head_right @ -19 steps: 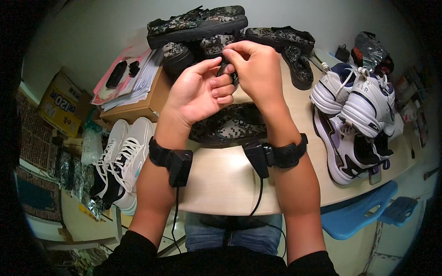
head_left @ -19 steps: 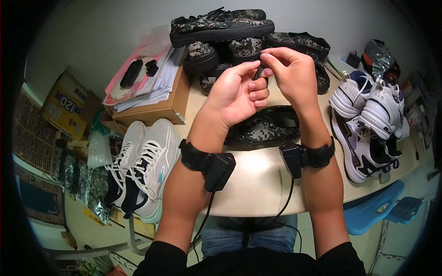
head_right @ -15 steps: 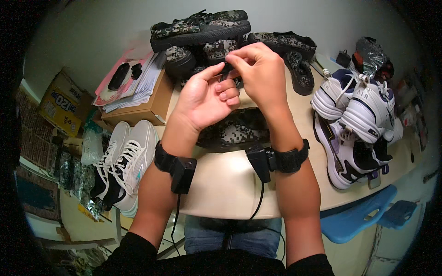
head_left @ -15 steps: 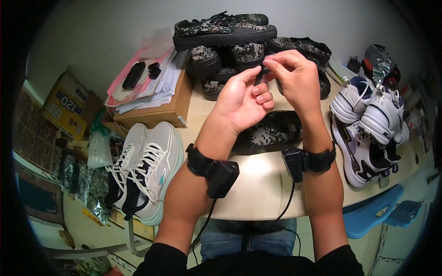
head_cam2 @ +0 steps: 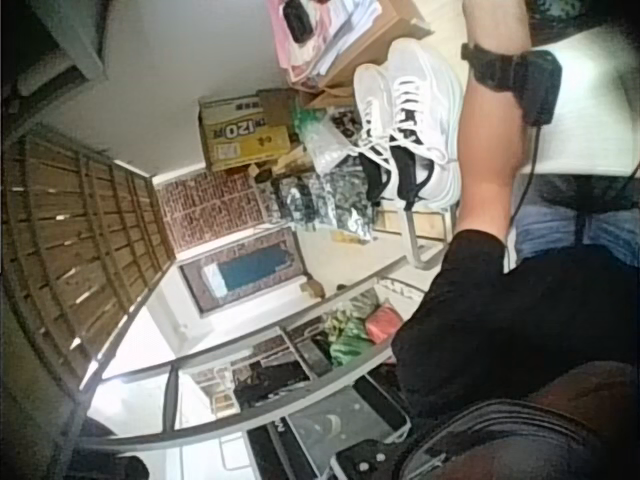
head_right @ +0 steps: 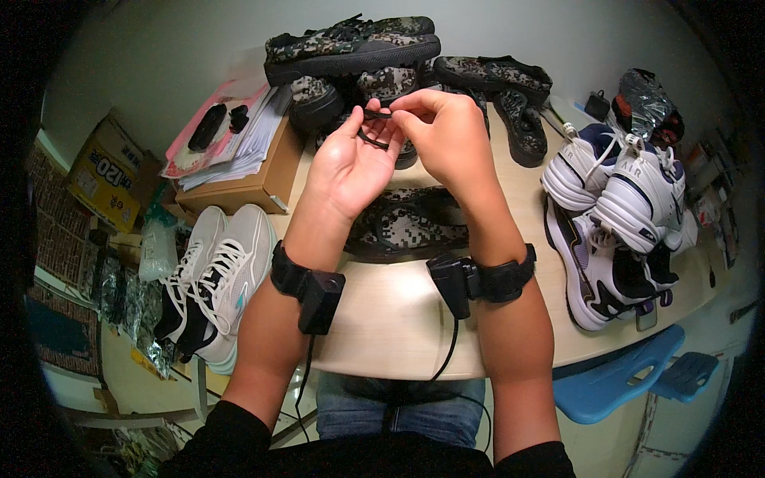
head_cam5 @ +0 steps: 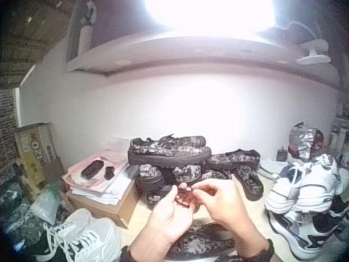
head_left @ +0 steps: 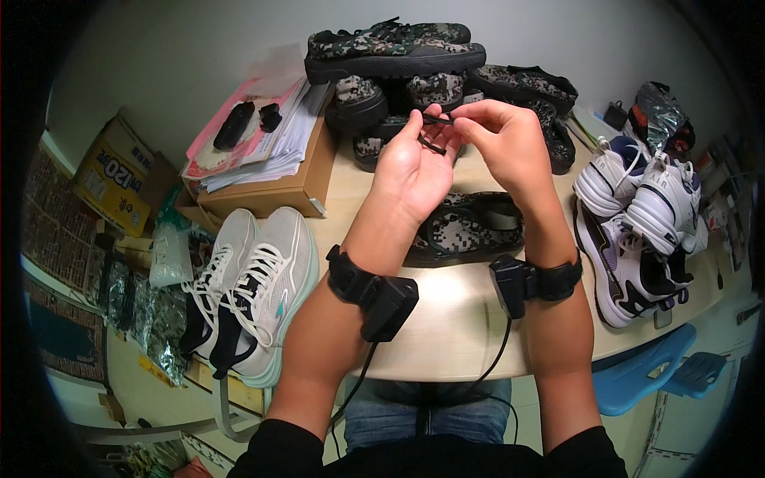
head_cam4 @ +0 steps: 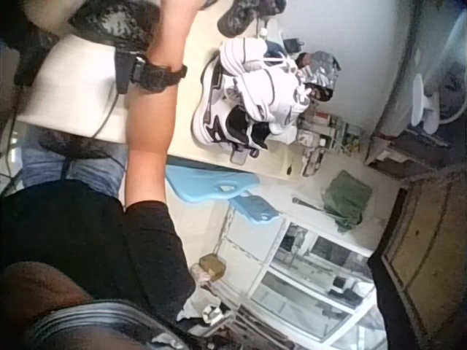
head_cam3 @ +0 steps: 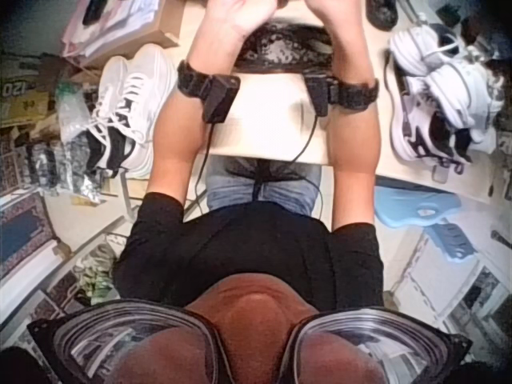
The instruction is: The person is lacing a pair of camouflage-patterned sneakers on a desk.
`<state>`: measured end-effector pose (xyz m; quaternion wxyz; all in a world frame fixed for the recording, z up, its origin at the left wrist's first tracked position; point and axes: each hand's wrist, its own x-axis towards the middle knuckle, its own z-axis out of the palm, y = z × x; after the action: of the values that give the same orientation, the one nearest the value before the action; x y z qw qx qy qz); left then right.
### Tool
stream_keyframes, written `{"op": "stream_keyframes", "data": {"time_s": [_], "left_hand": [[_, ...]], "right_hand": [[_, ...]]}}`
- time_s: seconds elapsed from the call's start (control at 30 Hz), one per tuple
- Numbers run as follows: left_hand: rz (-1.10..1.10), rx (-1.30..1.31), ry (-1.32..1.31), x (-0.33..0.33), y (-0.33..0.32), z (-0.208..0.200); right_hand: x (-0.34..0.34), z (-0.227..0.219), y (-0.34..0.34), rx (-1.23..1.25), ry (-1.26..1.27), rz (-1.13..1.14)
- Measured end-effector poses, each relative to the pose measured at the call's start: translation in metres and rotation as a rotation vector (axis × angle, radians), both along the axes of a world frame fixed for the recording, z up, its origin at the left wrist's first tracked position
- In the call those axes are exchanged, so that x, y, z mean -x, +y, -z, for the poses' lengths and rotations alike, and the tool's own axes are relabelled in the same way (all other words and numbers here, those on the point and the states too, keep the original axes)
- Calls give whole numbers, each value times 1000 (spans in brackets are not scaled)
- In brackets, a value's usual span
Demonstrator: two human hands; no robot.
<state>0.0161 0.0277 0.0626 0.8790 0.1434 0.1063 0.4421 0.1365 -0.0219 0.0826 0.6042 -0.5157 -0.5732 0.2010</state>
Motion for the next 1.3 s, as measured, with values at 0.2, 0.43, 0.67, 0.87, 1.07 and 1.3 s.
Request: {"op": "stream_keyframes", "data": {"time_s": [0.2, 0.43, 0.67, 0.87, 1.07, 1.3], "left_hand": [[81, -43, -184, 0, 3, 1], [-17, -132, -89, -1, -6, -10], [-19, -129, -110, -1, -3, -4], [139, -425, 46, 29, 24, 4], [352, -667, 644, 50, 0, -41], [132, -684, 760, 70, 5, -57]], "right_hand": [[4, 5, 2, 14, -11, -26], [7, -1, -4, 38, -155, 5], [13, -8, -9, 166, -228, 60], [7, -7, -7, -85, -278, 63], [16, 6, 4, -350, 30, -198], [7, -11, -14, 296, -34, -390]]}}
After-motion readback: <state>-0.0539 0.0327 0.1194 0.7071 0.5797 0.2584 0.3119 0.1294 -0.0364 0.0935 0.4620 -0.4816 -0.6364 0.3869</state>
